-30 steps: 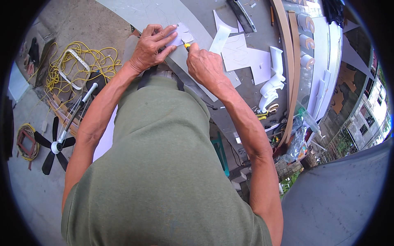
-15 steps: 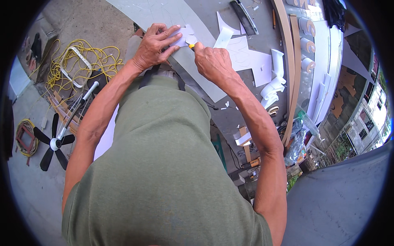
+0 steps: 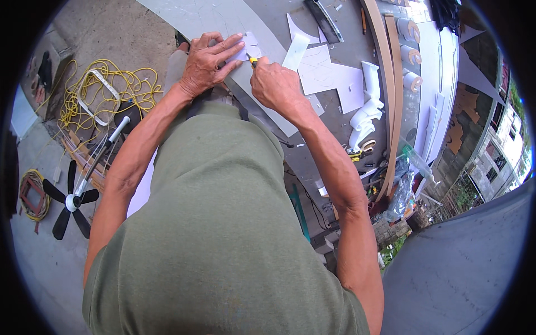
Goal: Cutting and sanding plastic or foam core letters for a sign.
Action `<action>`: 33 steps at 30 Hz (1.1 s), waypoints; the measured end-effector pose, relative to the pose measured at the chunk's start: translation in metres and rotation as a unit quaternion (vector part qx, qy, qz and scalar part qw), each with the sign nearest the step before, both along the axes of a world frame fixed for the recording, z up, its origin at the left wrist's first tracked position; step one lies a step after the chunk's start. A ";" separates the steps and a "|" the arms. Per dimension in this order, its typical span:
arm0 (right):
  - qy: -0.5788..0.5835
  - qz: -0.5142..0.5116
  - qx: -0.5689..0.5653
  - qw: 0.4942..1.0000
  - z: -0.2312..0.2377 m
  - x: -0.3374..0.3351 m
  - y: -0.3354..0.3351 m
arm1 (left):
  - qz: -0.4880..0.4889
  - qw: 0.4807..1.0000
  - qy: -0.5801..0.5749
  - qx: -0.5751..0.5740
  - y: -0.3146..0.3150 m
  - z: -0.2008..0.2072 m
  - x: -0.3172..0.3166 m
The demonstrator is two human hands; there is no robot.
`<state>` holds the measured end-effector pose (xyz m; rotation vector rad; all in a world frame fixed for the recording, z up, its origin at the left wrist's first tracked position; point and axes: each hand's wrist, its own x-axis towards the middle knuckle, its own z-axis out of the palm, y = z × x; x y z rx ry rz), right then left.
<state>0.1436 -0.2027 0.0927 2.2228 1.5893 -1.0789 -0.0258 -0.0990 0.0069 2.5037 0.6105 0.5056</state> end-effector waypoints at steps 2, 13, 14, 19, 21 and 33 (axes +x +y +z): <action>-0.002 -0.003 0.018 1.000 -0.004 -0.003 -0.005 | 0.000 1.000 0.002 0.006 0.001 -0.001 0.000; -0.029 0.060 0.044 0.997 -0.002 -0.001 -0.014 | 0.001 1.000 -0.010 0.005 0.000 -0.005 0.001; -0.029 0.060 0.045 0.997 -0.001 -0.001 -0.013 | 0.000 1.000 -0.012 0.008 0.000 -0.006 0.000; -0.037 0.085 0.034 0.995 -0.004 0.006 -0.014 | -0.013 1.000 0.000 0.008 0.001 -0.002 -0.001; -0.018 0.071 0.015 0.997 0.000 0.011 -0.012 | -0.008 1.000 0.002 0.003 0.001 -0.002 -0.001; -0.041 -0.024 0.062 0.997 -0.015 -0.017 -0.032 | -0.017 1.000 -0.004 0.000 0.004 -0.004 0.003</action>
